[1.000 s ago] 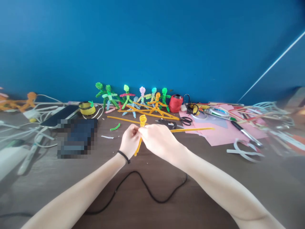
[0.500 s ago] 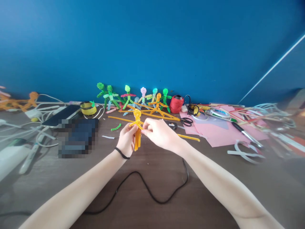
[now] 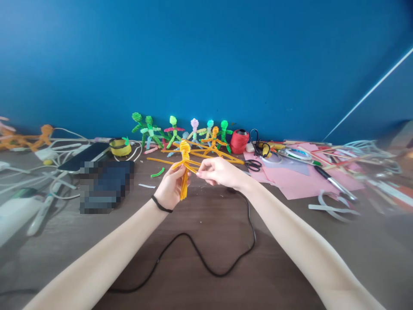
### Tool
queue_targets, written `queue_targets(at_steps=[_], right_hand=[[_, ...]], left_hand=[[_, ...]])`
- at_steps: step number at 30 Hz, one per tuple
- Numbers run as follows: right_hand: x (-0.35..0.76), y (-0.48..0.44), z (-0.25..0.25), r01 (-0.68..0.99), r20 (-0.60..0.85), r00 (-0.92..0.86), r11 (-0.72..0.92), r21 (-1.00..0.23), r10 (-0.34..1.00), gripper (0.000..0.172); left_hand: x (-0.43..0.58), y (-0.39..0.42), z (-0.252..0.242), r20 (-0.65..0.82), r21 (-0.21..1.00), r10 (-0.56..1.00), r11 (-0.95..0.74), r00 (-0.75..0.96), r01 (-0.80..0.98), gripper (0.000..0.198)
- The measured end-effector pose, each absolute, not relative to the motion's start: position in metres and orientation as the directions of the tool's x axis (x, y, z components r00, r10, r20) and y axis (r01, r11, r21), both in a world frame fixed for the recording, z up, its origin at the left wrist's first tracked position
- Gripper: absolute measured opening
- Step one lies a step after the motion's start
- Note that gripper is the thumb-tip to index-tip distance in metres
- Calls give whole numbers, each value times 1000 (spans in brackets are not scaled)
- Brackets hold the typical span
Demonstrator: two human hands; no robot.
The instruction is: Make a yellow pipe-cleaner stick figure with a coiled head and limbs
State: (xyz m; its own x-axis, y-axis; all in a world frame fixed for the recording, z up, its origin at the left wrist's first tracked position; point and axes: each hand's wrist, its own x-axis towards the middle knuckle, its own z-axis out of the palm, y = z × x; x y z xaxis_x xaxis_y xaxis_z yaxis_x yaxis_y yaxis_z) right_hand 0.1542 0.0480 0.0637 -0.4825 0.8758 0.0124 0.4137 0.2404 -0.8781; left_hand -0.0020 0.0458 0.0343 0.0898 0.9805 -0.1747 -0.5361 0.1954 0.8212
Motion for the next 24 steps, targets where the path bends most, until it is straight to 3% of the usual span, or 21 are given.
queue_targets(at_steps=[12,24], right_hand=[[172,66,54,234,-105,-543,30,-972,833,25],[181,70,53,375,-56,-530,174,-910,846,32]], left_hand=[[-5,45,35,-74,798,962,215,264,-563,10],[-7,44,37,-114,856,882,321,458,-405,4]])
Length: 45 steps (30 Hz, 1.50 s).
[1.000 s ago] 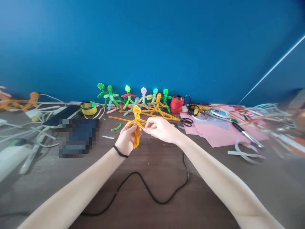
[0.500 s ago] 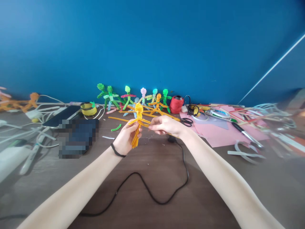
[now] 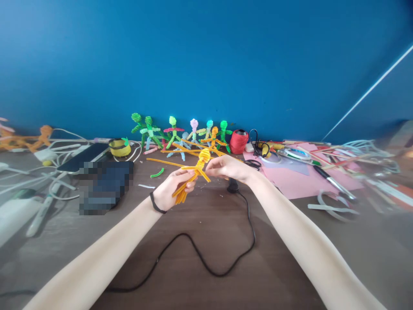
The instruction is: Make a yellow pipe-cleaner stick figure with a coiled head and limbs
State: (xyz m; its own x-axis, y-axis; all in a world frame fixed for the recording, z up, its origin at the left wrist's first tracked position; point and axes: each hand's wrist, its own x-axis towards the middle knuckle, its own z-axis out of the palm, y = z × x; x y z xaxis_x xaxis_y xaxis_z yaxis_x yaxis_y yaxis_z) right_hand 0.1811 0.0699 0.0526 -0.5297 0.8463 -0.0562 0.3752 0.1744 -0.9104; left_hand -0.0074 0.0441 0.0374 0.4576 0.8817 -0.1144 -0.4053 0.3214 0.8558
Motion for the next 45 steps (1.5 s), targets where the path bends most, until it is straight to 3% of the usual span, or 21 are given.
queue_targets(at_steps=[8,13,26,31,38,45], right_hand=[[181,72,50,318,9,-601,249,-915,800,20],[180,67,57,370,-54,-665,266,-890,745,21],[174,56,68,549,-10,-688,510,-662,726,16],[166,48,74,671,-7,-671,603,-431,742,12],[148,23,91,774,3,-631,629,-71,776,14],[129,9,98,778,-63,-622,625,64,781,14]], left_hand=[[-9,41,36,-220,873,728,445,650,-202,4],[-10,38,38,-293,889,639,456,711,-44,7],[-5,35,35,-423,893,582,396,694,213,11],[3,30,33,-472,880,699,332,537,340,9],[11,25,31,-378,891,800,178,465,418,4],[11,23,28,-295,909,869,127,398,397,16]])
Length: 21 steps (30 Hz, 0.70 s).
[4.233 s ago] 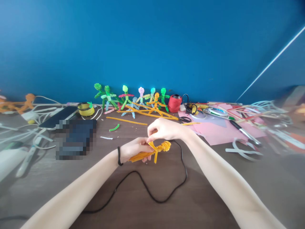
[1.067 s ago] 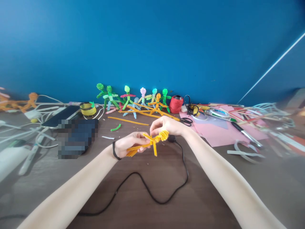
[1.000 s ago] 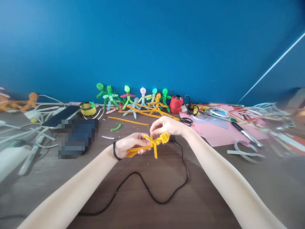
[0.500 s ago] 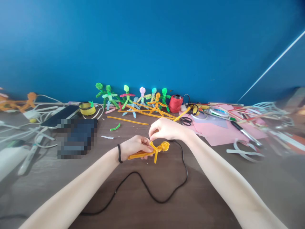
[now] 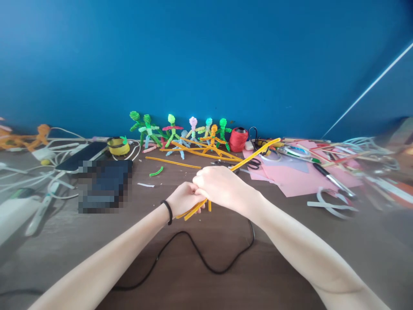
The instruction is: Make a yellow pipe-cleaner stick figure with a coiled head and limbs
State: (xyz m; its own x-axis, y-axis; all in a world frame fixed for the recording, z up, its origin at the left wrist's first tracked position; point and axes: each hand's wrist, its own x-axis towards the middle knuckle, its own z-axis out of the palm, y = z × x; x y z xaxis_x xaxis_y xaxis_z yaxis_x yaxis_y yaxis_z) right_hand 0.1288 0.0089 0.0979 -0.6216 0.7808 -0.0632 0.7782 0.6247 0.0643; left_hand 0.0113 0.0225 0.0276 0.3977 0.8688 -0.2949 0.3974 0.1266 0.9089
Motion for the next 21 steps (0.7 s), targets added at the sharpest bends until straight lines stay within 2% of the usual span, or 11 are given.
queue_targets(at_steps=[4,8,11,13,17,21], right_hand=[[129,10,92,785,56,-619,617,53,783,11],[131,10,91,825,145,-556,564,-17,818,12],[135,11,91,838,167,-502,525,-150,848,16],[139,13,90,826,167,-466,495,-269,869,17],[148,21,85,739,188,-428,462,-490,884,16],[155,31,79,649,197,-422,447,-616,885,12]], left_hand=[[9,25,28,-222,958,924,147,311,245,20],[6,31,25,-167,983,962,180,216,-38,11],[4,37,24,-137,955,971,182,197,-234,1],[3,39,25,-123,930,974,181,191,-320,3],[0,41,29,-102,905,980,163,172,-393,5],[-1,43,31,-97,894,983,155,157,-419,6]])
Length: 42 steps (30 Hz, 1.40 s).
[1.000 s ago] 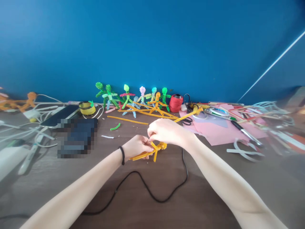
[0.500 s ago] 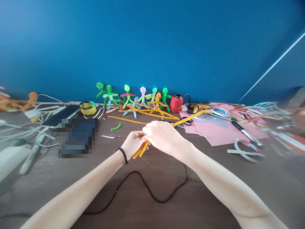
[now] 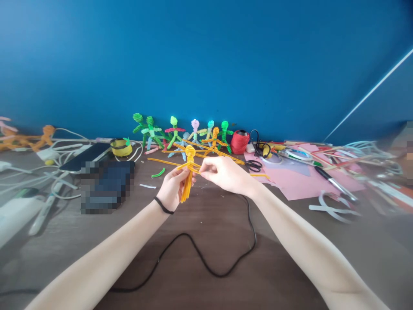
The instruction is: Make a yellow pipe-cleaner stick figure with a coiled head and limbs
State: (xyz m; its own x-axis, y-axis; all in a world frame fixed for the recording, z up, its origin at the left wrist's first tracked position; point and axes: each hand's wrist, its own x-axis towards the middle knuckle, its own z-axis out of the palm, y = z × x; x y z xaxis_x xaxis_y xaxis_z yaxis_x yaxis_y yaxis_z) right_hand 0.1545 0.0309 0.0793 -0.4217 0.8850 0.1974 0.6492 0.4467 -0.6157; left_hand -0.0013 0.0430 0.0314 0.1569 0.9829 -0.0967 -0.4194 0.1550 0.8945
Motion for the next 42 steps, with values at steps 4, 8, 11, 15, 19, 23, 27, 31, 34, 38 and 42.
queue_targets(at_steps=[4,8,11,15,19,23,27,31,34,38,42], right_hand=[[160,40,74,573,116,-448,384,-724,887,15],[165,49,68,461,63,-514,338,-820,856,15],[168,55,63,387,17,-529,259,-885,848,14],[171,59,59,311,-52,-527,135,-941,848,16],[173,62,56,274,-117,-534,40,-961,837,23],[175,63,55,264,-139,-540,10,-965,830,26],[175,61,56,292,-153,-570,25,-956,807,25],[176,61,57,303,-159,-590,35,-952,792,22],[177,63,56,297,-149,-590,42,-954,794,23],[180,65,55,307,-122,-565,71,-949,816,26],[181,65,54,315,-97,-555,100,-944,826,24]], left_hand=[[-2,44,33,-113,872,983,168,145,-460,2],[-3,45,34,-110,843,976,192,188,-502,3],[-5,46,34,-84,824,964,210,253,-526,6],[-6,47,34,-34,801,944,221,327,-556,9],[-7,46,36,-20,792,922,251,387,-557,10],[-6,44,41,-49,811,909,278,414,-514,9],[-5,41,42,-64,880,940,211,335,-426,9],[-5,41,42,-74,910,943,198,325,-365,10],[-7,42,42,-50,897,931,201,361,-393,7],[-10,43,44,-57,893,864,268,500,-361,10],[-12,41,46,-98,950,785,258,612,-178,10]])
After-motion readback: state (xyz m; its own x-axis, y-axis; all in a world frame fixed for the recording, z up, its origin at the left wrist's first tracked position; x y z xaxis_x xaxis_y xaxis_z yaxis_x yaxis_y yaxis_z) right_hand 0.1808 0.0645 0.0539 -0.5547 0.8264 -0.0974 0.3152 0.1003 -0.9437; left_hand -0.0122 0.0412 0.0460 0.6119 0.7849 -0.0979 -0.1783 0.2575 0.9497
